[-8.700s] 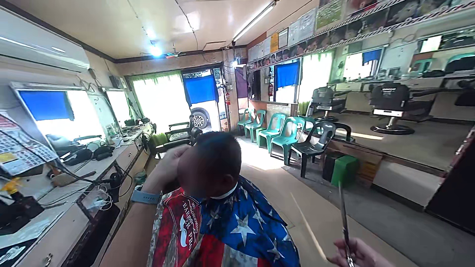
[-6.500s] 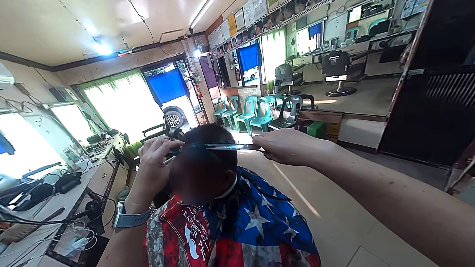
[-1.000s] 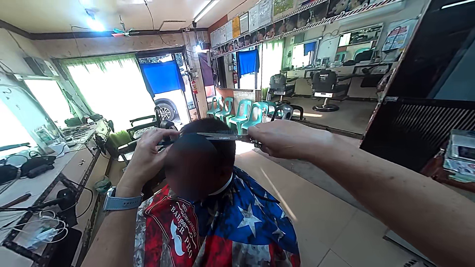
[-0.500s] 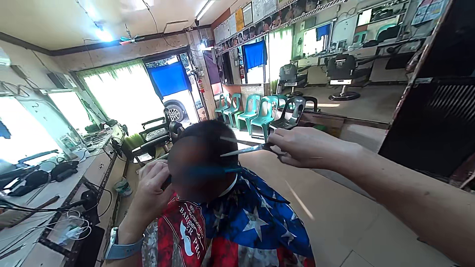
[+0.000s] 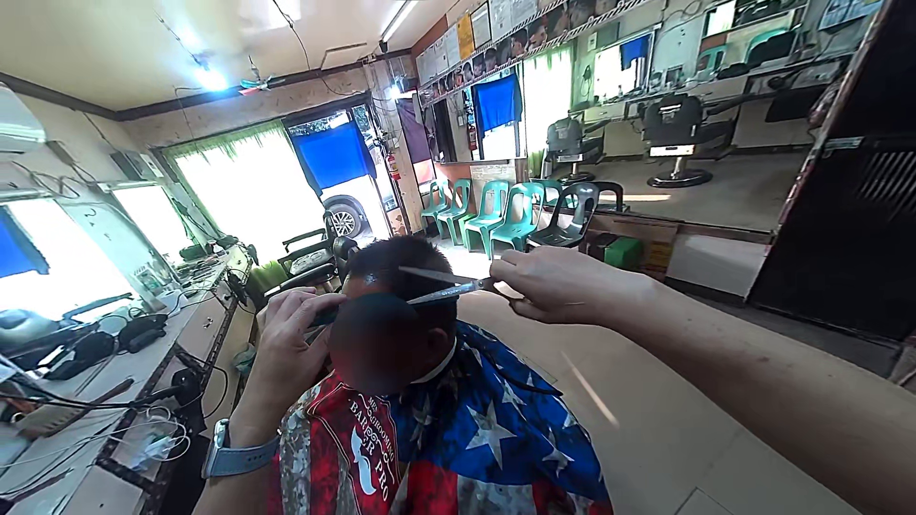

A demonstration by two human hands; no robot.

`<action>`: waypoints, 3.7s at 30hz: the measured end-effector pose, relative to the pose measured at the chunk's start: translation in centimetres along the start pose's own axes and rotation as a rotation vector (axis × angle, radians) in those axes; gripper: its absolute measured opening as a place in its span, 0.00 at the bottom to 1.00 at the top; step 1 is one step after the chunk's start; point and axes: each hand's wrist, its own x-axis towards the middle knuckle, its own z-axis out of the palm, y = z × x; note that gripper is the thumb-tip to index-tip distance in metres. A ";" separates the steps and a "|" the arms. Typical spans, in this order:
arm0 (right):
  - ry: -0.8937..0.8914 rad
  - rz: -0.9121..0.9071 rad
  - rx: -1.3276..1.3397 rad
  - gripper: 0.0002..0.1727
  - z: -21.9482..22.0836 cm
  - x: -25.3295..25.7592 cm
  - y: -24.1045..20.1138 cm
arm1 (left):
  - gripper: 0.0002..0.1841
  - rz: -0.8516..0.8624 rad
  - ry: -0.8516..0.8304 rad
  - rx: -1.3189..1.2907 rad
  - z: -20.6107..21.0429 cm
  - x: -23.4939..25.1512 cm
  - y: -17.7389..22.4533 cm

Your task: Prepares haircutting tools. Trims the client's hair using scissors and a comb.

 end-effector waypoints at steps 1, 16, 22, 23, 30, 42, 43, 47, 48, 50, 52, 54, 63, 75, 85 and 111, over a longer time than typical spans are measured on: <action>0.012 0.000 -0.005 0.12 0.2 0.2 0.0 | 0.19 0.005 0.006 0.006 0.0 0.1 0.1; -0.061 0.014 0.031 0.11 -0.7 0.8 -0.1 | 0.20 0.006 -0.038 0.006 -1.0 1.8 0.1; -0.091 0.021 0.044 0.07 -2.2 0.0 0.2 | 0.18 0.045 -0.187 -0.084 -1.6 1.8 -0.1; -0.081 0.013 0.045 0.07 -2.3 -0.1 0.4 | 0.18 0.035 -0.194 -0.087 -1.6 1.9 -0.3; -0.092 0.014 0.065 0.12 -1.8 1.2 0.2 | 0.20 -0.030 -0.100 -0.051 -1.1 3.5 -0.4; -0.098 0.023 0.074 0.15 -2.3 1.4 0.6 | 0.18 -0.033 -0.162 -0.090 -1.3 4.5 -0.9; -0.097 0.018 0.076 0.13 -2.2 1.5 0.5 | 0.18 -0.031 -0.150 -0.088 -1.2 4.7 -0.9; -0.071 -0.024 0.078 0.08 -2.3 1.4 0.6 | 0.18 0.004 -0.159 -0.103 -1.6 4.7 -0.5; -0.071 -0.029 0.075 0.08 -2.5 1.2 0.7 | 0.18 0.013 -0.191 -0.117 -1.9 4.7 -0.5; -0.085 -0.022 0.080 0.09 -2.7 1.1 1.0 | 0.17 0.012 -0.252 -0.136 -2.2 4.6 -0.4; -0.099 -0.004 0.101 0.10 -2.6 1.2 0.9 | 0.17 -0.002 -0.251 -0.121 -2.0 4.9 -0.5; -0.083 0.001 0.118 0.12 -2.1 1.6 0.8 | 0.17 -0.002 -0.215 -0.100 -1.7 5.4 -0.7; -0.028 0.029 -0.005 0.08 -5.7 0.5 0.6 | 0.18 -0.228 -0.140 -0.375 -0.4 0.1 -0.3; -0.066 0.000 -0.175 0.16 -4.2 1.0 -0.9 | 0.18 -0.078 0.020 -0.160 0.2 -4.5 -2.8; -0.112 -0.010 -0.217 0.10 -5.1 1.9 -3.0 | 0.18 -0.055 0.050 -0.178 0.0 -3.0 -3.3; -0.250 0.021 -0.116 0.08 -7.9 3.5 -2.1 | 0.18 -0.026 -0.135 -0.298 -1.0 0.1 -3.6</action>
